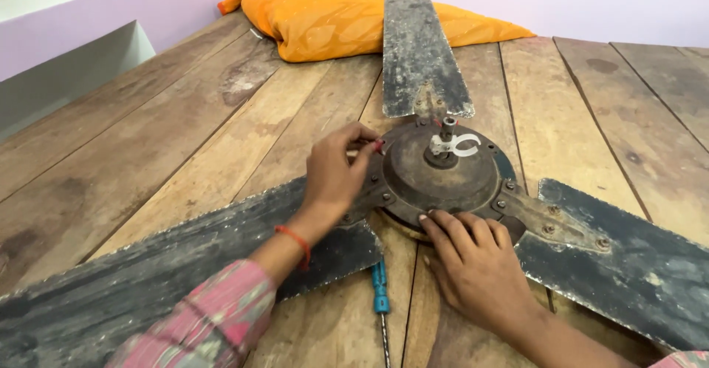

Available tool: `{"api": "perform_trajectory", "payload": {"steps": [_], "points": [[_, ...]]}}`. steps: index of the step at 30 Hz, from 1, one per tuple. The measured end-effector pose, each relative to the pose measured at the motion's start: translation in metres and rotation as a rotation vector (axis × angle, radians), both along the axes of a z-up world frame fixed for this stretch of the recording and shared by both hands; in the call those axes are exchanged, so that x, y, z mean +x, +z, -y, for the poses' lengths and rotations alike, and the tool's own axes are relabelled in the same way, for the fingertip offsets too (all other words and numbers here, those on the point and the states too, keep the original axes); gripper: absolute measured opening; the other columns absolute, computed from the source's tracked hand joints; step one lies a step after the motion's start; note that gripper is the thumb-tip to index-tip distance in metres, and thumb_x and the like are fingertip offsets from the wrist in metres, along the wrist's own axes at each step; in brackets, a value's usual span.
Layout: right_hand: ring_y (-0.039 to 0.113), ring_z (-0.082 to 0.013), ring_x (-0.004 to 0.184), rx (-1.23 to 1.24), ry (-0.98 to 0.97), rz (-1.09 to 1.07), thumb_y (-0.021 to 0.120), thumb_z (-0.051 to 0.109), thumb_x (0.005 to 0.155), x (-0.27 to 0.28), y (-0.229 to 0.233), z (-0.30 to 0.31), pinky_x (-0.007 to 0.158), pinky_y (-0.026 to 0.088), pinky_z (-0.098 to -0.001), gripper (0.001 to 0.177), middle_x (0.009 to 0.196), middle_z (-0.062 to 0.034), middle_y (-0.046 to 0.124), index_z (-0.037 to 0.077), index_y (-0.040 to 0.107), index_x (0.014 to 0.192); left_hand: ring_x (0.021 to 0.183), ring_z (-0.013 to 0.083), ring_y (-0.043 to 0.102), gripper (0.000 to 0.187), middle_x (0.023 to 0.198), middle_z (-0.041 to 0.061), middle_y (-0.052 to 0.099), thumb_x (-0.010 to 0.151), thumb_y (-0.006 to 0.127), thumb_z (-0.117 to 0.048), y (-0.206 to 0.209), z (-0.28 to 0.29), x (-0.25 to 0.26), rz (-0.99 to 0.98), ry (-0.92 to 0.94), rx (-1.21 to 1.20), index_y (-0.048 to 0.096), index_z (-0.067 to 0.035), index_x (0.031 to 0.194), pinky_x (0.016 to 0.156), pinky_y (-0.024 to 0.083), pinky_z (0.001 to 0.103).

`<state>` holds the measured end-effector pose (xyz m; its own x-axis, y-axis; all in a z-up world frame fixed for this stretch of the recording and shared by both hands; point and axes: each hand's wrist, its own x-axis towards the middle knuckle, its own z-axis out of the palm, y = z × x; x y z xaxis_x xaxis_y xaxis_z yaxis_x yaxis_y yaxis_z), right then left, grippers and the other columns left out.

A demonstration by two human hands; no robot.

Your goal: The person aligns three ceiling fan blades to the central motor housing on a wooden table. They insert screws into the blade mounting holes and tighten them with a blue-handled screwdriver. The person repeats this process for each blade, securing them to the fan hub.

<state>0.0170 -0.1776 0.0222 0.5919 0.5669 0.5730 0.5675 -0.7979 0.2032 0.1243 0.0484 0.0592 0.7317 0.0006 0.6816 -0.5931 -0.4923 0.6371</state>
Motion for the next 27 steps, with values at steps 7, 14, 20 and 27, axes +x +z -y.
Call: {"api": "perform_trajectory", "payload": {"steps": [7,14,20,27], "points": [[0.054,-0.0301,0.114,0.016,0.014,-0.006,0.066,0.032,0.085,0.002,0.0,-0.001,0.092,0.041,-0.0467,0.055,0.128,-0.0105,0.06,0.004,0.059,0.132,0.083,0.0265,0.076,0.008,0.091,0.013,0.075,0.084,0.076,-0.014,0.0,0.005,0.055,-0.097,0.092,0.176,0.079,-0.009,0.088,0.075,0.056,0.04],[0.054,-0.031,0.113,0.011,0.014,-0.02,0.066,0.033,0.086,0.006,-0.004,0.0,0.091,0.041,-0.0469,0.054,0.126,-0.0112,0.06,0.003,0.06,0.131,0.087,0.0319,0.072,0.008,0.093,0.01,0.076,0.085,0.074,-0.013,-0.007,0.015,0.065,-0.107,0.106,0.24,0.079,-0.011,0.091,0.076,0.056,0.043],[0.054,-0.0311,0.112,0.017,0.011,-0.016,0.065,0.033,0.085,0.007,-0.005,0.001,0.092,0.041,-0.0478,0.053,0.127,-0.0106,0.06,0.004,0.061,0.13,0.094,0.0351,0.07,0.009,0.099,0.013,0.074,0.084,0.074,-0.012,-0.016,0.015,0.066,-0.069,0.141,0.373,0.08,-0.01,0.09,0.081,0.055,0.046],[0.053,-0.0308,0.113,0.007,0.007,-0.021,0.065,0.032,0.086,0.004,-0.003,0.0,0.094,0.041,-0.0481,0.054,0.128,-0.0105,0.059,0.004,0.059,0.131,0.103,0.0342,0.068,0.018,0.114,0.012,0.072,0.09,0.068,-0.018,-0.015,0.012,0.057,-0.226,0.113,0.465,0.08,-0.014,0.103,0.088,0.054,0.048]]}}
